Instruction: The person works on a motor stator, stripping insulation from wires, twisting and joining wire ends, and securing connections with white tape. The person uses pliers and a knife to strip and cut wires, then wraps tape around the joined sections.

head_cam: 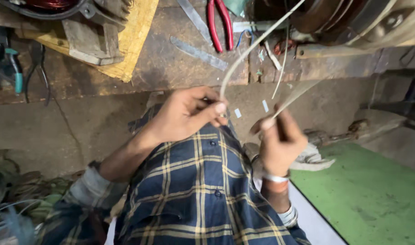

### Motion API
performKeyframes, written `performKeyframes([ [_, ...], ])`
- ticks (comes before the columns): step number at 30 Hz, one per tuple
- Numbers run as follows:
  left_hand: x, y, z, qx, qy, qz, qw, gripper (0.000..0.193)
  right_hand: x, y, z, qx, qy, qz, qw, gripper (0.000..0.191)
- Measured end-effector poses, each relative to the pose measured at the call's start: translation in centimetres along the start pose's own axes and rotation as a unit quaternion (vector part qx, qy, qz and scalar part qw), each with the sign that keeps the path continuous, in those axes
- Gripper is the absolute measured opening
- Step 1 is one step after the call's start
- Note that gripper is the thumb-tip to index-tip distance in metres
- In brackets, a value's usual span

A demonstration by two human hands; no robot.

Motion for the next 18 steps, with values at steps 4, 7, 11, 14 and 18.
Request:
performKeyframes([
  [4, 2.3, 0.4, 0.3, -0.079, 0.09, -0.003, 0.993, 0.02, 0.7, 0.0, -4.9, -0.008, -0.034, 0.075, 0.997, 0.024],
  [7, 3.3, -0.3, 1.0, -0.049, 0.135, 0.01, 0.99, 0.022, 1.4, -0.9, -5.7, 0.072, -0.045, 0.134, 0.987, 0.011],
  [11, 3.8, 0.3, 2.2, -0.083, 0.171, 0.031, 0.981, 0.02, 2.0, -0.1, -6.2, 0.072, -0.02, 0.119, 0.99, 0.008],
  [14, 4.0, 1.7, 2.3, -0.165, 0.167, 0.018, 0.972, 0.024, 2.0, -0.2, -7.6, 0.13, -0.048, 0.105, 0.985, 0.01],
  [18, 4.6, 2.2, 2.6, -0.183, 0.205, 0.008, 0.961, 0.027, 1.9, 0.7, -9.3, 0.12, -0.078, 0.039, 0.989, 0.023],
])
Point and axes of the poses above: each hand's wrist, its own z-axis towards the middle knuckle, its own x-axis out of the palm, y = z × x, the point moved 6 cm from there along z, towards the middle knuckle, and after that the axes turned 14 degrees about -z, right-handed, at the moved point
